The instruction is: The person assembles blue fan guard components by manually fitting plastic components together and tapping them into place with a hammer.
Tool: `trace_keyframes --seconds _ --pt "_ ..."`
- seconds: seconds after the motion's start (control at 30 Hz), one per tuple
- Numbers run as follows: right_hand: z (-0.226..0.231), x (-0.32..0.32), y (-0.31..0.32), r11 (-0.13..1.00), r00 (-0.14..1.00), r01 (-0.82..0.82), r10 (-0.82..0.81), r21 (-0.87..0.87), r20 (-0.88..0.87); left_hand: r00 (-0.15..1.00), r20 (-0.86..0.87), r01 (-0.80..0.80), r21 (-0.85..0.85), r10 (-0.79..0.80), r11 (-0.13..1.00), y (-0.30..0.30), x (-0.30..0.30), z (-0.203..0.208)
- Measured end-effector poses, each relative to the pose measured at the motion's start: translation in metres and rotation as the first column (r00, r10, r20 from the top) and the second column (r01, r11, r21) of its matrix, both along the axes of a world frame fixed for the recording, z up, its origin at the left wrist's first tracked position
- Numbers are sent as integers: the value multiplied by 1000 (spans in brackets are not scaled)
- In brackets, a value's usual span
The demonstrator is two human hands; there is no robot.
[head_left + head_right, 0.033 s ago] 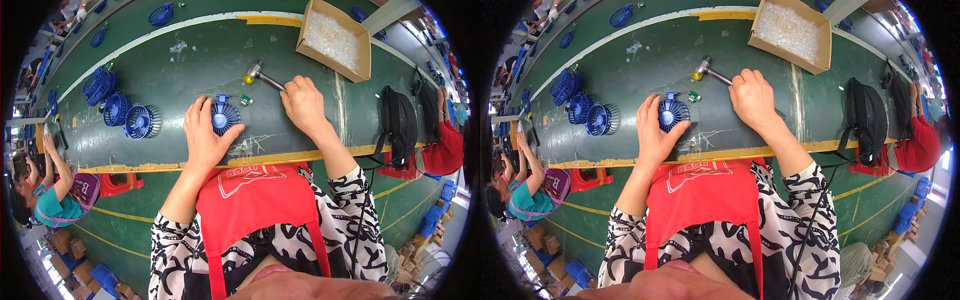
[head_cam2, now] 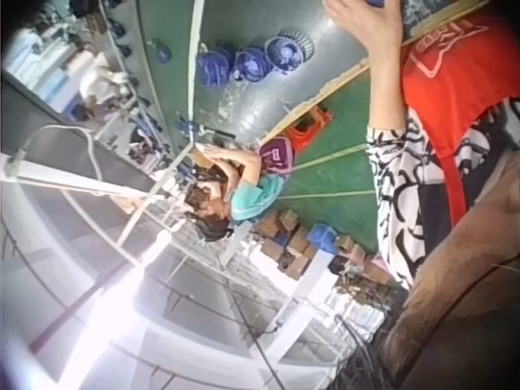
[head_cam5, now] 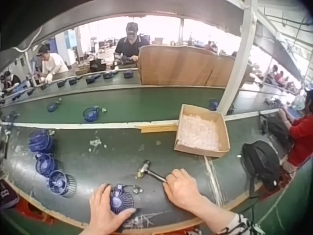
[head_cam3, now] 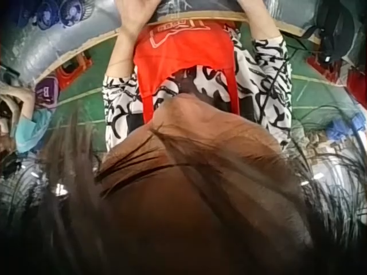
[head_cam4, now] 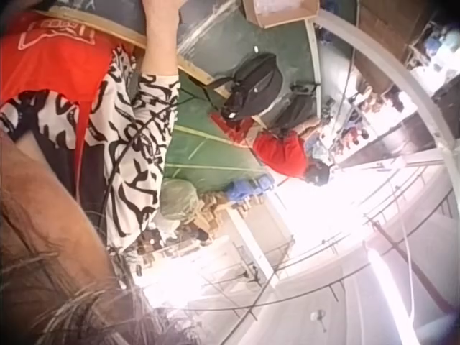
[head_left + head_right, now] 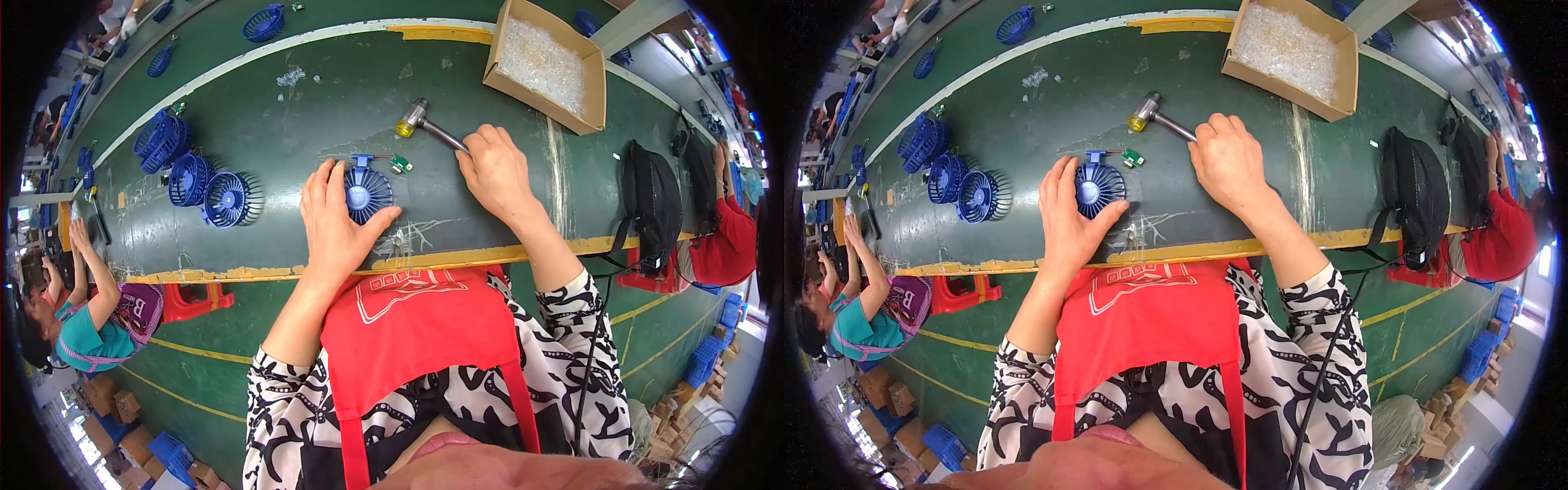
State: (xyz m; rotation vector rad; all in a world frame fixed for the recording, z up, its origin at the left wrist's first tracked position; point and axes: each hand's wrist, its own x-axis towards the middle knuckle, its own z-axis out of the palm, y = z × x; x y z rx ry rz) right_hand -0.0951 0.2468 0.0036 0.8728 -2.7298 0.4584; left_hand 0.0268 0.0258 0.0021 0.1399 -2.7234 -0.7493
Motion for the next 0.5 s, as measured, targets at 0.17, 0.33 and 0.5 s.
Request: trace_keyframes --seconds 0.17,0.33,0.5 --pt "1 6 -5 997 996 -20 26 -69 82 1000 -7 0 -27 0 1000 1 1 -6" --pt "14 20 -10 969 963 -75 131 -233 237 999 -26 32 23 -31 999 -5 -10 -9" --pt "30 33 -21 969 874 -87 185 -232 449 999 -33 12 78 -10 997 -5 -9 -12"
